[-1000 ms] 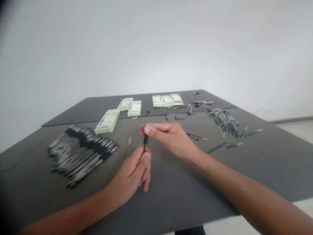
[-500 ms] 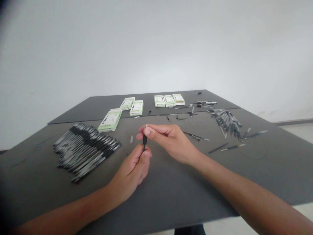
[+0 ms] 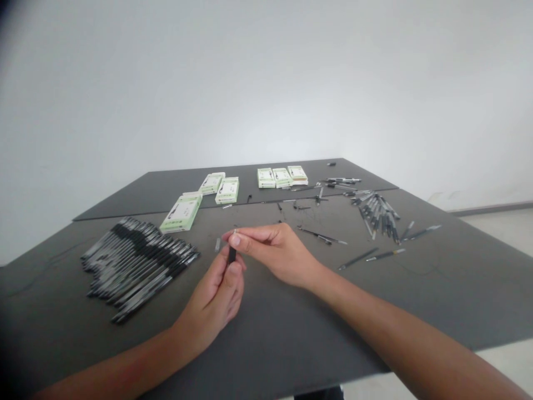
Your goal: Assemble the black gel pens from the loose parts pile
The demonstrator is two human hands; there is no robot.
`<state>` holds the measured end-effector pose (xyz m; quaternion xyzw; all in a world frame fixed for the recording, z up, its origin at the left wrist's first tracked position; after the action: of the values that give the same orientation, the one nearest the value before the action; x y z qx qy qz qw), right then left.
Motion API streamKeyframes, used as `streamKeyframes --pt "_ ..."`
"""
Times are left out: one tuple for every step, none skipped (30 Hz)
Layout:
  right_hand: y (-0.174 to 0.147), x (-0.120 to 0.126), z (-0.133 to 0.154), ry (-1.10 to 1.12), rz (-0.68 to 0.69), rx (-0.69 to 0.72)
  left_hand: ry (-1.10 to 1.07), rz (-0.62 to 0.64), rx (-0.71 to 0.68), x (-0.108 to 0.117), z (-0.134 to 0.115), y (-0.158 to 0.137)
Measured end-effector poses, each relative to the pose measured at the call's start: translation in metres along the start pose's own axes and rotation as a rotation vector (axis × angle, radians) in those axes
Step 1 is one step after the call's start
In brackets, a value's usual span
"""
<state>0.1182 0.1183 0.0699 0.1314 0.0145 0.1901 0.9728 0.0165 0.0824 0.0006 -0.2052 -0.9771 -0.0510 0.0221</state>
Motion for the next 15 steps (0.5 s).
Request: streamKeyframes --pt "0.0 -0.002 -0.003 0.015 0.015 -0.009 -0.006 -0.009 0.0 0.0 0.0 0.0" --pt "0.0 -0.003 -0.005 0.035 0.028 -0.017 -0.009 -0.016 0.001 0.0 0.0 0.0" --pt "0.0 -0.003 -0.006 0.058 0.039 -0.021 -0.01 -0.02 0.003 0.0 0.001 0.0" --pt "0.001 -0.001 -0.005 0.077 0.044 -0.017 -0.006 -0.02 0.006 0.0 0.002 0.0" --pt "0.003 0.004 -0.004 0.084 0.038 -0.005 0.001 -0.02 0.008 0.001 0.003 0.0" --pt "0.005 0.012 -0.002 0.076 0.012 0.014 0.012 -0.022 0.007 0.001 0.003 0.001" --pt "0.008 0.025 0.0 0.051 -0.037 0.034 0.028 -0.021 0.006 0.002 0.003 0.001" --pt "0.011 0.042 0.002 0.009 -0.11 0.055 0.05 -0.019 0.003 0.003 0.003 0.001" --pt "0.014 0.062 0.004 -0.047 -0.199 0.074 0.075 -0.014 -0.001 0.003 0.003 0.001" --pt "0.015 0.083 0.005 -0.116 -0.296 0.09 0.099 -0.008 -0.007 0.004 0.003 0.001" --pt "0.016 0.106 0.006 -0.195 -0.394 0.111 0.12 -0.001 -0.015 0.004 0.002 0.001" --pt "0.015 0.127 0.008 -0.282 -0.484 0.131 0.138 0.006 -0.025 0.004 0.001 0.001" --pt "0.014 0.146 0.01 -0.386 -0.564 0.147 0.152 0.012 -0.038 0.004 0.0 0.0" --pt "0.013 0.164 0.012 -0.489 -0.629 0.152 0.162 0.015 -0.05 0.004 -0.001 0.0" --pt "0.011 0.178 0.013 -0.581 -0.674 0.151 0.169 0.018 -0.06 0.003 -0.002 0.0"
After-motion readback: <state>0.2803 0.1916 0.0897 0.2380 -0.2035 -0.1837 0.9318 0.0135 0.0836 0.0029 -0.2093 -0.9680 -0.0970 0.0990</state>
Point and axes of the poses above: each hand's wrist, its own y-axis towards the middle knuckle, its own x-axis out of the back of the hand, z = x × y, the point moved 10 cm from there along y, towards the middle knuckle, and after that the axes turned 3 degrees about y, right-handed, at the moved point
